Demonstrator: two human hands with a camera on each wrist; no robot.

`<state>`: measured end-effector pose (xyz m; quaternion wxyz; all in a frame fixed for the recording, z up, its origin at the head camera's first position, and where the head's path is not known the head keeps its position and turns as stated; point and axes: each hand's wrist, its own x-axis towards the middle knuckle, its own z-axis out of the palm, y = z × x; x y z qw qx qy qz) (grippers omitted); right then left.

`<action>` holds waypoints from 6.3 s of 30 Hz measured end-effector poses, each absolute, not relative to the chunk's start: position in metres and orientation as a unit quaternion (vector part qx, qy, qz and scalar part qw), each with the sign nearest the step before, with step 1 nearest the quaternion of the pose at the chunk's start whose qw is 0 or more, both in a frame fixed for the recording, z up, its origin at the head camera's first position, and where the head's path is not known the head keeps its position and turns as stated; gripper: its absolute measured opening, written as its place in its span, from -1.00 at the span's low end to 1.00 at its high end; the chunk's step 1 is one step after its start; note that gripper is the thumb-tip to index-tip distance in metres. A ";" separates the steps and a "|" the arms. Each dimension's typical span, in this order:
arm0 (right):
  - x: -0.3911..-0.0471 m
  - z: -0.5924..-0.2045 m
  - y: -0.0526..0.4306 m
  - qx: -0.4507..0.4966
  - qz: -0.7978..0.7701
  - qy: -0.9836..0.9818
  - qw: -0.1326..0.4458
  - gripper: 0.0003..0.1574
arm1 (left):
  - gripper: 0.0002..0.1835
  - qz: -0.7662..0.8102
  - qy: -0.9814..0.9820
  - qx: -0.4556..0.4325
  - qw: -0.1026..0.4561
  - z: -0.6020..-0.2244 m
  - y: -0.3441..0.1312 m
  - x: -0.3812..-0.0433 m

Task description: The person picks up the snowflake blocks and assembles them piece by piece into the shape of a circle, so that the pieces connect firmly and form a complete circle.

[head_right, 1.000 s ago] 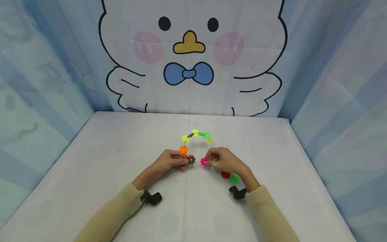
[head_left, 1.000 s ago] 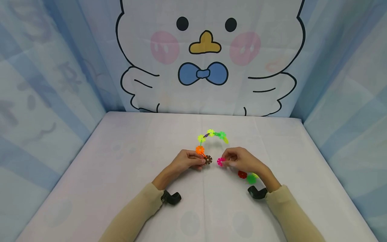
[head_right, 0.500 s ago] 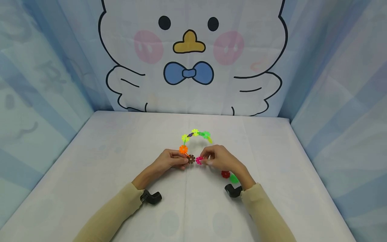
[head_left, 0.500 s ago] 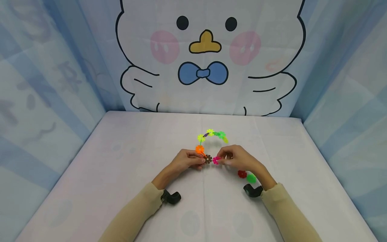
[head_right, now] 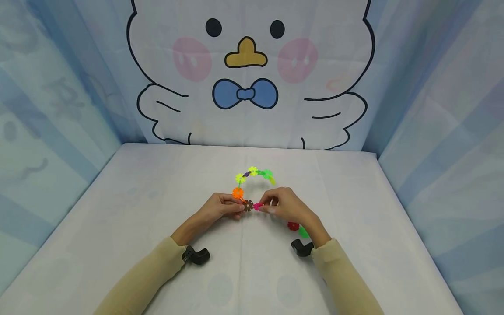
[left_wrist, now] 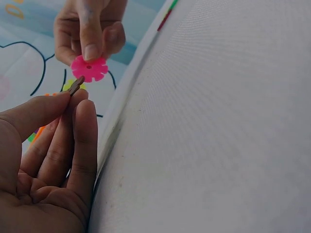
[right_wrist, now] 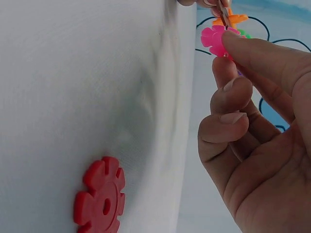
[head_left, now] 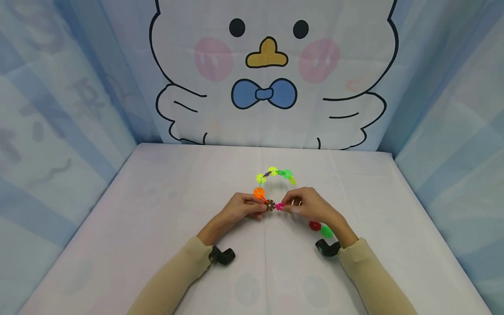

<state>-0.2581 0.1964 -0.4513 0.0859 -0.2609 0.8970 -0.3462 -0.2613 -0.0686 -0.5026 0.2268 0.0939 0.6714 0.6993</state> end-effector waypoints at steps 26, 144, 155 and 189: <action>-0.255 -0.458 0.191 -0.250 -0.400 0.880 0.045 -0.92 | -0.79 0.700 0.671 0.091 0.225 -0.502 -0.069 -0.261; -0.247 -0.462 0.176 -0.294 -0.390 0.872 -0.040 -0.88 | -0.85 0.709 0.667 0.094 0.208 -0.502 -0.069 -0.263; -0.246 -0.457 0.201 -0.263 -0.352 0.898 0.016 -0.90 | -0.83 0.700 0.677 0.083 0.211 -0.501 -0.072 -0.261; -0.226 -0.462 0.276 -0.213 -0.249 0.939 0.105 -0.64 | -0.80 0.704 0.669 0.088 0.220 -0.504 -0.070 -0.264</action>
